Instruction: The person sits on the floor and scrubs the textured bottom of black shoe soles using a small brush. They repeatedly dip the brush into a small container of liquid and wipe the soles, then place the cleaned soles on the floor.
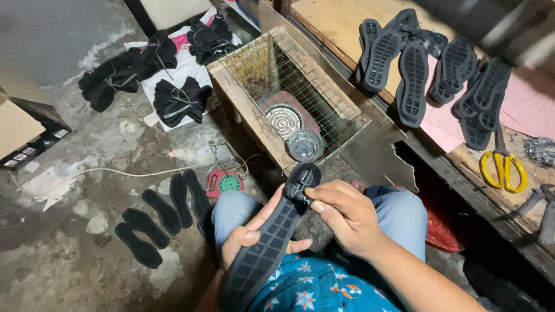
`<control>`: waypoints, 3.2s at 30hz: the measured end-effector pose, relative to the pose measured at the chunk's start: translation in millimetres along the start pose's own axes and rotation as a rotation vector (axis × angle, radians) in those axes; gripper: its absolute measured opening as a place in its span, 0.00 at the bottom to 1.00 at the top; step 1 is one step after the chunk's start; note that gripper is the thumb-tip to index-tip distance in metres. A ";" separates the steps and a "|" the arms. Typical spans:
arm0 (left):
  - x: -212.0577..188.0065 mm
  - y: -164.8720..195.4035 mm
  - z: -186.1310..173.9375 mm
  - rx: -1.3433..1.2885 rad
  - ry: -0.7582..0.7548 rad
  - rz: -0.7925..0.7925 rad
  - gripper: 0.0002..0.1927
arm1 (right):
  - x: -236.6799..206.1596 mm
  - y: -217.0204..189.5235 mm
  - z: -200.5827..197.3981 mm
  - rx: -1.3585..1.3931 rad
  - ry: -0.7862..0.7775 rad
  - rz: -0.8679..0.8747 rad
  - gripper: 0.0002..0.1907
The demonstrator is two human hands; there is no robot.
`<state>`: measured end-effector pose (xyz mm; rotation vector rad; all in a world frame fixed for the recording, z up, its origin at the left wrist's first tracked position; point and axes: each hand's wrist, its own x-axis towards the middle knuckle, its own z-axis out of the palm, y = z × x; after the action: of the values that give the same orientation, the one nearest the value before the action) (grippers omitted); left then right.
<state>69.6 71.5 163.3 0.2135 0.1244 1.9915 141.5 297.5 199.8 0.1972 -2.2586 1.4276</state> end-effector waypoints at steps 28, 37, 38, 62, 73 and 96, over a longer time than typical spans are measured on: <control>64.2 -5.1 12.3 0.076 -0.004 0.201 0.48 | 2.2 -22.5 12.2 -0.010 0.003 0.000 0.11; 90.8 -1.5 4.3 0.057 -0.037 0.232 0.44 | 1.7 -33.1 8.9 -0.017 -0.088 -0.078 0.12; 92.1 -2.6 1.1 0.079 -0.004 0.254 0.44 | 2.5 -34.1 8.4 -0.020 -0.073 -0.031 0.12; 119.9 13.5 -19.4 0.018 0.002 0.435 0.35 | 6.1 -49.5 4.3 -0.138 -0.210 -0.321 0.15; 118.8 18.3 -13.3 -0.009 -0.043 0.456 0.36 | 2.3 -44.9 2.9 -0.153 -0.231 -0.384 0.17; 99.1 20.5 3.4 -0.077 -0.193 0.362 0.47 | -10.6 -19.6 -6.5 -0.179 -0.232 -0.284 0.16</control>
<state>11.8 153.0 179.7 0.4003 -0.1234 2.3158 159.8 293.1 213.3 0.6259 -2.4088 1.0965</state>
